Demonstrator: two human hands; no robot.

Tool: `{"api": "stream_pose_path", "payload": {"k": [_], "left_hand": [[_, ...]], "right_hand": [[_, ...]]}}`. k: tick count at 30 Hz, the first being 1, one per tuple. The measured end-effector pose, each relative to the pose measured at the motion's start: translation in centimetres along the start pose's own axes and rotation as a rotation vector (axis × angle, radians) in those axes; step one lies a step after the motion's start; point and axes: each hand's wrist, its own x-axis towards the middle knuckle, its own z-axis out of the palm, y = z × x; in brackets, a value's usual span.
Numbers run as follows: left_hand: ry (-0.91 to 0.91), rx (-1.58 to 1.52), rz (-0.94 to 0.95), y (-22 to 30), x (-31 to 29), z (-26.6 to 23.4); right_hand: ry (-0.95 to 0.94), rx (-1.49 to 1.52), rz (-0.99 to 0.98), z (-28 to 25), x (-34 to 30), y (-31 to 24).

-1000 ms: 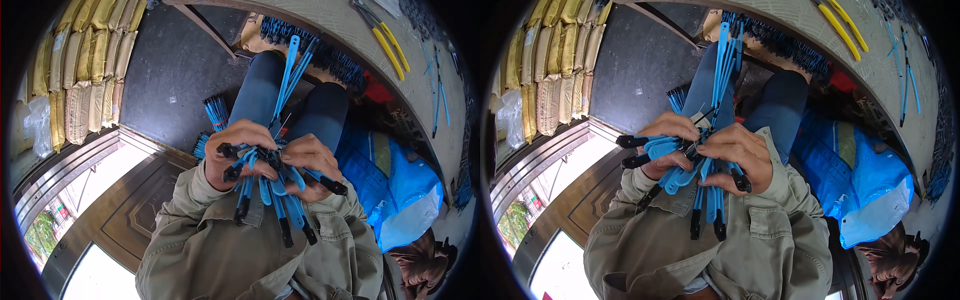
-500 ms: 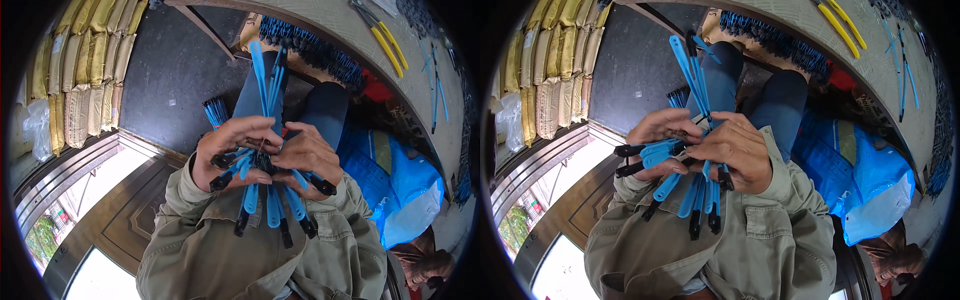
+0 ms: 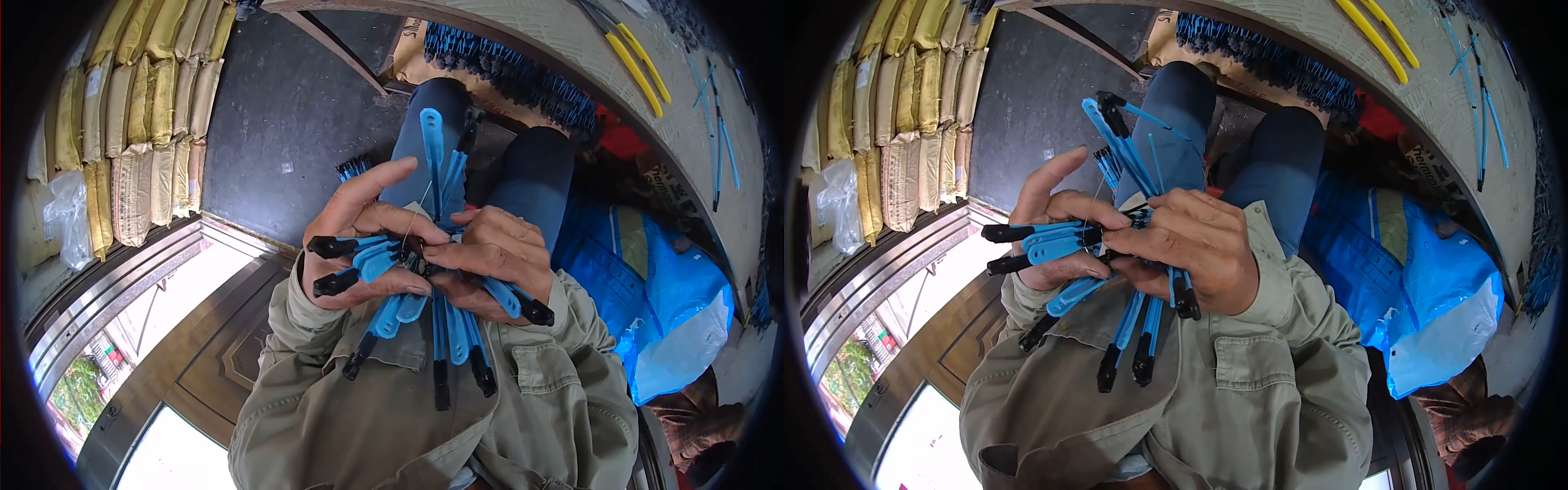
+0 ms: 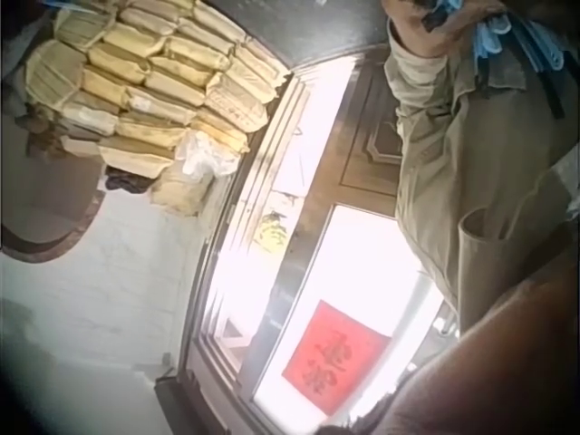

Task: The person assembles blue plastic tubes into a central hub, then secures the components using crimping pliers.

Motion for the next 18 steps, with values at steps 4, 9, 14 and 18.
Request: {"api": "stream_pose_path", "payload": {"k": [4, 9, 14, 18], "left_hand": [[0.011, 0.01, -0.03, 0.1, 0.1, 0.1], [0.029, -0.031, -0.053, 0.0, 0.5, 0.5], [0.044, -0.095, -0.061, 0.4, 0.6, 0.9], [-0.019, -0.082, -0.062, 0.9, 0.5, 0.4]], "right_hand": [[-0.039, -0.073, -0.035, -1.1, 0.8, -0.2], [-0.106, -0.264, -0.067, -2.1, 1.7, -0.9], [-0.117, -0.283, -0.117, -2.3, 1.7, -1.2], [-0.141, -0.325, -0.229, -2.1, 1.2, -0.9]]}}
